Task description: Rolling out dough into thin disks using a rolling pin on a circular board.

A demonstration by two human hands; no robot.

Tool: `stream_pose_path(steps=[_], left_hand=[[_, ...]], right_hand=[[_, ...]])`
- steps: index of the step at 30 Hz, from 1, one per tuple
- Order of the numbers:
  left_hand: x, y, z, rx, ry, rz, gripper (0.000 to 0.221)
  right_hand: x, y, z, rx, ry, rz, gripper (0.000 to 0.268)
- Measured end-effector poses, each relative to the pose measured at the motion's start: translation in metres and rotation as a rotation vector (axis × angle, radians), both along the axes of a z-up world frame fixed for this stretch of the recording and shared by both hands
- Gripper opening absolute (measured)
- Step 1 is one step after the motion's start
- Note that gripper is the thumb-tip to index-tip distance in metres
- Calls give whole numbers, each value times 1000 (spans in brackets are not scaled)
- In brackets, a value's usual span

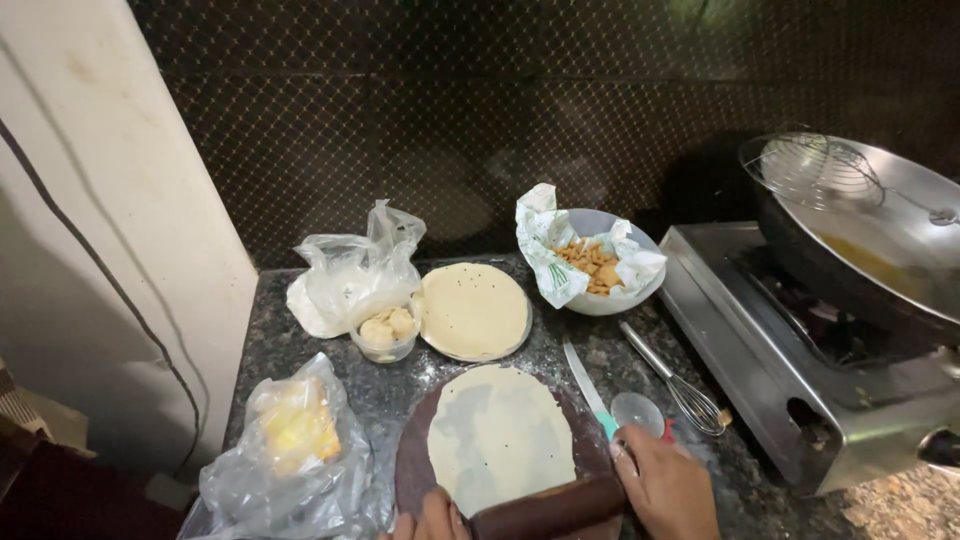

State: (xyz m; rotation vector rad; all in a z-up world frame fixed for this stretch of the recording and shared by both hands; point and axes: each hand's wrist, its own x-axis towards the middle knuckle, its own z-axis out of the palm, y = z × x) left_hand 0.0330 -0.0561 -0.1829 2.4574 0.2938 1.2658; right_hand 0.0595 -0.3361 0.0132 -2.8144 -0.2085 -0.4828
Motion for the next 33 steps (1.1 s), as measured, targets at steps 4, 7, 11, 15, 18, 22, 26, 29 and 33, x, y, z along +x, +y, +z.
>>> stream_pose_path(steps=[4, 7, 11, 15, 18, 22, 26, 29, 33], left_hand=[[6, 18, -10, -182, -71, -138, 29], [-8, 30, 88, -326, 447, -55, 34], [8, 46, 196, -333, 704, -77, 38], [40, 60, 217, -189, 428, -127, 33], [58, 65, 225, -81, 287, -154, 32], [49, 63, 220, -42, 255, -139, 28], [22, 50, 183, -56, 334, -49, 27], [-5, 42, 160, -10, 356, -7, 35], [-36, 39, 101, 39, 510, -28, 34]], right_hand=[[0, 9, 16, -7, 52, -67, 31], [8, 30, 43, 42, 151, -38, 29], [54, 43, 34, 75, 63, 75, 27], [98, 60, 27, 200, 10, 100, 23], [111, 73, 39, 157, 75, 30, 22], [101, 76, 42, 186, 67, 24, 22], [64, 57, 30, 80, 38, 16, 21], [26, 45, 29, 5, -14, 55, 22], [-4, 34, 30, -20, -9, 87, 19]])
